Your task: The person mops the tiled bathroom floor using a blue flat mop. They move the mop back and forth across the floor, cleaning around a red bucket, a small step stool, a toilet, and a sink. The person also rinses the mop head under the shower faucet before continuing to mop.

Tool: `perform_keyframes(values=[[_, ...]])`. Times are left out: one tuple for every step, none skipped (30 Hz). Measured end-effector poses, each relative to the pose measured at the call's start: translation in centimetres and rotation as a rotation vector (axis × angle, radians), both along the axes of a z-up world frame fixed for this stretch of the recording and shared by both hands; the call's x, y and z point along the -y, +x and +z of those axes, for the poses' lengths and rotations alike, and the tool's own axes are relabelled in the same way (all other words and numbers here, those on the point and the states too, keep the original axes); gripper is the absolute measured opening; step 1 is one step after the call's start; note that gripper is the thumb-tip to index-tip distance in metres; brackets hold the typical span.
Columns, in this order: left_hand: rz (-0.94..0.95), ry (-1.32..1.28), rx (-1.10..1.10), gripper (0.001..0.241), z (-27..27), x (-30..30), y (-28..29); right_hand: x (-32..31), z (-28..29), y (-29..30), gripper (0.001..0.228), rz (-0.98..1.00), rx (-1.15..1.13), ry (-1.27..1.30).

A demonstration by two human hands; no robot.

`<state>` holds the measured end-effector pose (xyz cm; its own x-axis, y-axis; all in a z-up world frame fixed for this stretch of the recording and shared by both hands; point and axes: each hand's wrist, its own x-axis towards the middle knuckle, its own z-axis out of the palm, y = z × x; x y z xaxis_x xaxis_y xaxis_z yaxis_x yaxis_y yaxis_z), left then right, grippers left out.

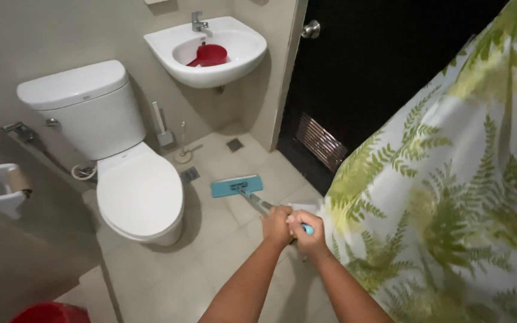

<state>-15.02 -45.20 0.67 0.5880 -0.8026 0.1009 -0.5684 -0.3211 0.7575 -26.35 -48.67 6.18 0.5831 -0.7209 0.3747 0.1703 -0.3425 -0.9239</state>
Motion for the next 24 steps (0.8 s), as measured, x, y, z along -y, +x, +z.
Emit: perform_keyframes(values=[[0.004,-0.001,-0.001,0.027,-0.8,1.4,0.0,1.1,0.7,0.1,0.027,0.004,-0.001,-0.001],[0.039,-0.087,0.017,0.027,-1.6,2.6,0.1,2.0,1.4,0.2,0.027,0.046,-0.019,-0.004],[0.073,-0.172,0.035,0.027,-2.4,3.8,0.3,2.9,2.1,0.4,0.027,0.088,-0.037,-0.007],[0.076,-0.169,0.035,0.027,-3.0,5.0,0.3,3.9,2.6,0.3,0.027,0.091,-0.037,-0.005],[0.045,-0.214,0.011,0.023,-3.6,6.2,0.4,5.0,3.0,0.2,0.026,0.096,-0.026,-0.076],[0.013,-0.26,-0.012,0.02,-4.1,7.5,0.4,6.1,3.5,0.2,0.026,0.099,-0.015,-0.15],[0.013,-0.26,-0.012,0.02,-3.4,8.5,0.0,7.2,3.8,0.0,0.026,0.1,-0.015,-0.15],[0.018,-0.324,-0.016,0.021,-2.8,9.5,-0.4,8.4,4.1,-0.2,0.025,0.095,-0.055,-0.115],[0.022,-0.389,-0.019,0.023,-2.2,10.4,-0.8,9.4,4.3,-0.4,0.024,0.091,-0.096,-0.081],[0.021,-0.387,-0.02,0.023,-1.8,11.4,-1.2,10.1,5.4,-0.6,0.024,0.09,-0.097,-0.079],[0.018,-0.372,-0.062,0.016,-1.4,12.3,-1.6,10.7,6.5,-0.7,0.025,0.108,-0.058,-0.073],[0.016,-0.356,-0.103,0.015,-1.0,13.4,-1.8,11.4,7.6,-0.9,0.025,0.126,-0.019,-0.067],[0.015,-0.354,-0.104,0.015,-0.2,13.9,-2.2,12.1,8.0,-1.1,0.025,0.125,-0.02,-0.065],[0.001,-0.401,-0.117,0.013,0.6,14.6,-2.3,12.9,8.6,-1.1,0.026,0.105,-0.033,-0.101],[-0.013,-0.447,-0.129,0.014,1.4,15.2,-2.4,13.6,9.2,-1.1,0.027,0.084,-0.047,-0.137],[-0.015,-0.448,-0.128,0.014,1.4,16.0,-2.2,14.6,9.1,-1.1,0.027,0.083,-0.046,-0.138],[-0.047,-0.438,-0.104,0.017,1.4,16.8,-1.9,15.6,9.1,-1.1,0.029,0.09,-0.064,-0.134],[-0.081,-0.427,-0.082,0.02,1.3,17.6,-1.7,16.5,9.1,-1.1,0.032,0.095,-0.082,-0.13],[-0.085,-0.428,-0.082,0.02,2.1,18.1,-1.1,17.2,9.1,-0.9,0.032,0.091,-0.082,-0.13],[-0.157,-0.393,-0.154,0.021,2.8,18.4,-0.5,17.8,9.2,-0.7,0.029,0.063,-0.065,-0.046],[-0.229,-0.357,-0.226,0.022,3.5,18.9,0.1,18.5,9.2,-0.4,0.027,0.034,-0.049,0.038],[-0.231,-0.357,-0.226,0.022,3.5,19.5,1.0,19.3,8.5,0.3,0.027,0.032,-0.048,0.037],[-0.277,-0.239,-0.255,0.023,3.5,20.1,2.0,20.1,7.9,1.0,0.032,0.14,0.111,0.071],[-0.323,-0.125,-0.283,0.025,3.7,20.8,3.0,20.9,7.3,1.8,0.037,0.248,0.27,0.102]])
